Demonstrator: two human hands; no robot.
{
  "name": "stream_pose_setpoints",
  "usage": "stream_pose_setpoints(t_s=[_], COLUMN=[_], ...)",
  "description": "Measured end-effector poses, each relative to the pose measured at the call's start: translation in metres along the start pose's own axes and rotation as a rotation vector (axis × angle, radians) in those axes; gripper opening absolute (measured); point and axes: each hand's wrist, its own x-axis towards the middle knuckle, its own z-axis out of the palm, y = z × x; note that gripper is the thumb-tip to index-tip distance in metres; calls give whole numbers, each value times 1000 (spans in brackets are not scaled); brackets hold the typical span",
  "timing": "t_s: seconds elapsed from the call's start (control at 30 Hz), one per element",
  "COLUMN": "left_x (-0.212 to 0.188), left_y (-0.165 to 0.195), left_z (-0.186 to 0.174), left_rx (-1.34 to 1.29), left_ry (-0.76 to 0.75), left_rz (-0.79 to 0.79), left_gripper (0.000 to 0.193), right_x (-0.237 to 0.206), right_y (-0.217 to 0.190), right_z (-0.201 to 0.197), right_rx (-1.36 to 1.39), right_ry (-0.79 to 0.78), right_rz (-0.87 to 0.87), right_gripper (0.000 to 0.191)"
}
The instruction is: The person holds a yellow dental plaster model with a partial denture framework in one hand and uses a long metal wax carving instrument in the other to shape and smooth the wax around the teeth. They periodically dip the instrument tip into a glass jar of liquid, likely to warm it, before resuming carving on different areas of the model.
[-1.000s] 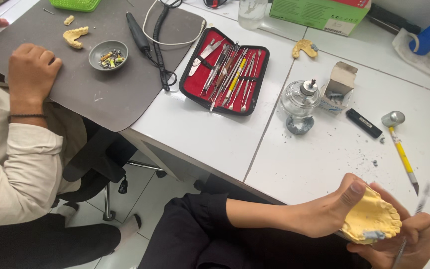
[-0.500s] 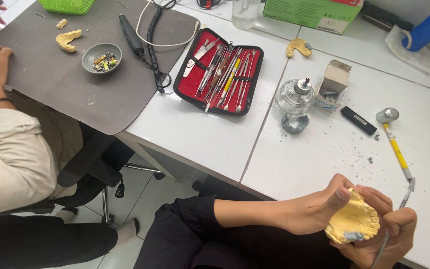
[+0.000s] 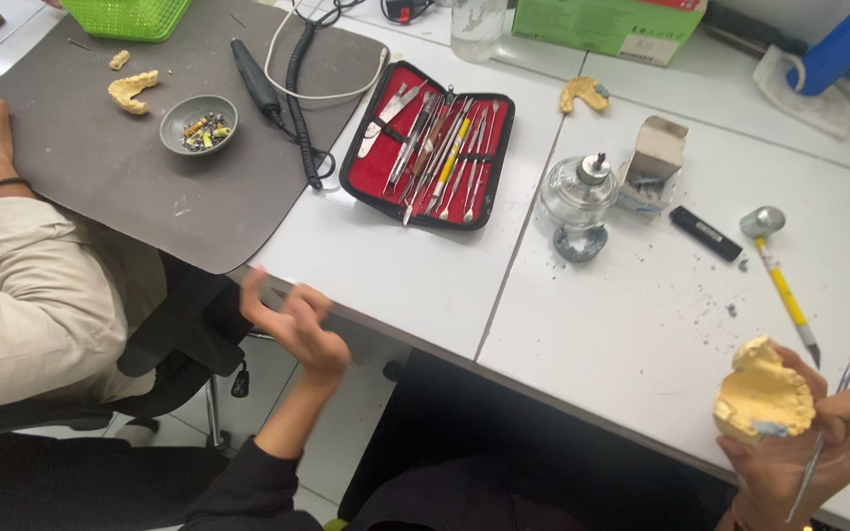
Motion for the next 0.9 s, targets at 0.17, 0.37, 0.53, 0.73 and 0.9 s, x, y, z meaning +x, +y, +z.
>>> stream_pose_setpoints(t_s=[0.17,0.37,0.53,0.73,0.9], left_x=[24,3,-1,83,100], left_y=[-5,-12,-13,11,31], left_z=[-39,-36,-32,-53,-59], left_rx=[91,381,338,135,559], left_ry=[89,-64,7,357,390], left_rz=[-277,-261,-433,-183,63], left_gripper=[71,61,59,49,60], right_x=[0,11,17,15,12], right_y=[9,-4,-11,-8,-11], right_z=[-3,6,15,16,18], right_rx=[21,19,39,20,9], right_ry=[-48,-43,-57,-56,-53], right_rz=[-9,4,8,40,39], right_gripper=[59,59,59,60,60])
